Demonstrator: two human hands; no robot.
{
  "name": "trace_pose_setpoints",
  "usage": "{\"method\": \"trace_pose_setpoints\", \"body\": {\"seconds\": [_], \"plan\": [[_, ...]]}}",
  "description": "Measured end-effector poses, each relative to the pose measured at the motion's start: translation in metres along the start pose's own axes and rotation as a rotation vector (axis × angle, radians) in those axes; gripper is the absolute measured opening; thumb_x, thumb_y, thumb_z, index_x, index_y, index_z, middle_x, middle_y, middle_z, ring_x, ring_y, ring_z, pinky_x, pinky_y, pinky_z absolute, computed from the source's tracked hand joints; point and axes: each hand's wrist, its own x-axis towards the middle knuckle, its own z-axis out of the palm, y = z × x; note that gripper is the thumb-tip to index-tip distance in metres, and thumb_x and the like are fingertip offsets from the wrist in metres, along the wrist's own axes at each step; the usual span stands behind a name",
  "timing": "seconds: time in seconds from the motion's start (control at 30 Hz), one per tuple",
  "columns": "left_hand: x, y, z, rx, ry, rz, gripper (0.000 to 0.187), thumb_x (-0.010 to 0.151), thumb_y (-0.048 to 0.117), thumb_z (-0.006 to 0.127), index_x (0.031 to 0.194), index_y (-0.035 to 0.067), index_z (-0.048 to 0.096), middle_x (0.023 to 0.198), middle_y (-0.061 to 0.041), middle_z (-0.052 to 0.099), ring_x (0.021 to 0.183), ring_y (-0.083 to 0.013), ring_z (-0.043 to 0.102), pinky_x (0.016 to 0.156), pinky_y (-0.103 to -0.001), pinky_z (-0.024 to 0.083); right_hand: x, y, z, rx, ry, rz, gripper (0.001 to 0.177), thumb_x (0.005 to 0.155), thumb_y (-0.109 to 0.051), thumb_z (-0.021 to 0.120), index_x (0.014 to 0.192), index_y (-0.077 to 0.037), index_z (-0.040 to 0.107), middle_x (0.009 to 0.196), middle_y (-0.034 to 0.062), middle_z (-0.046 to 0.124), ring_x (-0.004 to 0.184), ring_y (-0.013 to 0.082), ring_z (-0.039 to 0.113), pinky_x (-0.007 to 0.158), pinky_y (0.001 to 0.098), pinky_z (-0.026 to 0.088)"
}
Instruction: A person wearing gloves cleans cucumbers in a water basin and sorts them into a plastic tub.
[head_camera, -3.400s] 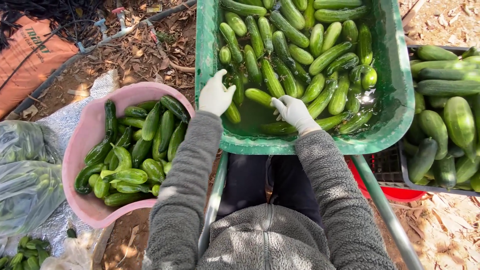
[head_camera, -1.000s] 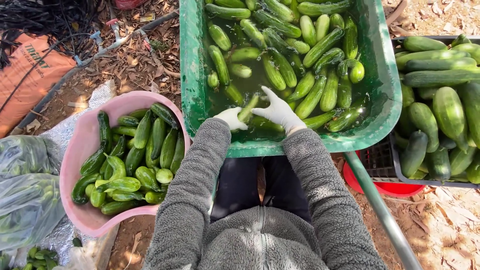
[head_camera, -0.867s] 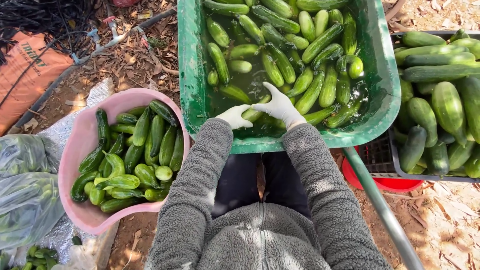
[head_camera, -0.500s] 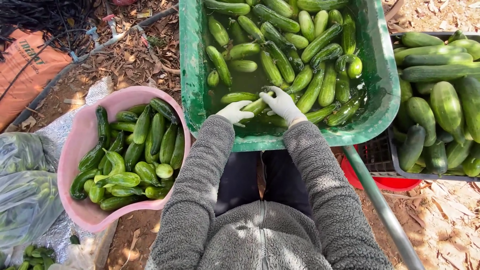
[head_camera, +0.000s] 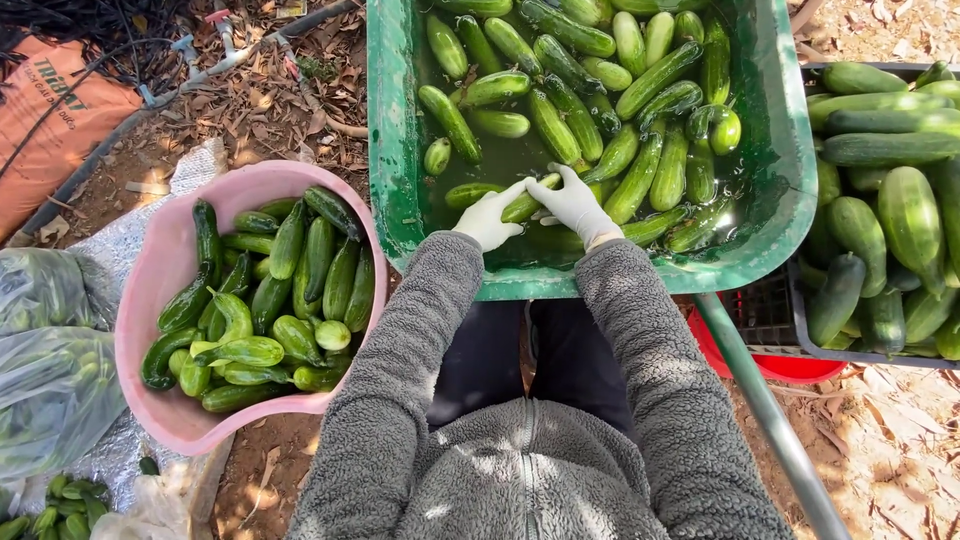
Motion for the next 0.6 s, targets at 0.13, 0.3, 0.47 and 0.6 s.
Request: {"method": "trace_pose_setpoints", "body": {"seconds": [0.13,0.3,0.47,0.6], "plan": [[0.001,-0.002,0.002,-0.039,-0.003,0.014,0.080,0.090,0.034,0.075,0.154,0.055,0.031,0.144,-0.013,0.056,0.137,-0.0322,0.056,0.118,-0.040,0.044,0.023,0.016,-0.007,-0.106,0.014,0.039,0.090,0.078,-0.049,0.088,0.146,-0.005,0.050,0.143,0.0295,0.051,0.075,0.0283,0.077,0.061,0.0287,0.068],[-0.040,0.038,-0.030,-0.361,0.063,-0.033,0.061,0.087,0.027,0.077,0.143,0.038,0.055,0.136,-0.021,0.062,0.120,-0.0370,0.067,0.099,-0.040,0.061,0.117,0.102,-0.029,-0.400,0.228,-0.115,0.045,0.100,-0.060,0.049,0.119,-0.029,0.075,0.120,0.0025,0.072,0.125,0.0276,0.060,0.113,0.0450,0.045],[0.011,-0.015,0.004,-0.748,0.076,-0.116,0.047,0.095,0.030,0.072,0.139,0.018,0.059,0.120,-0.029,0.067,0.066,-0.0340,0.077,0.048,-0.028,0.065,0.032,0.026,-0.011,-0.217,-0.010,-0.046,0.067,0.091,-0.056,0.070,0.144,-0.021,0.051,0.143,0.0178,0.056,0.119,0.0318,0.064,0.104,0.0405,0.051],[0.022,-0.029,0.008,-0.967,0.119,-0.210,0.046,0.097,0.043,0.068,0.131,0.012,0.062,0.107,-0.034,0.068,0.052,-0.0357,0.073,0.032,-0.027,0.058,-0.012,-0.012,-0.006,0.126,-0.160,0.054,0.102,0.084,-0.022,0.088,0.162,-0.012,0.022,0.160,0.0361,0.025,0.118,0.0538,0.062,0.096,0.0462,0.058]]}}
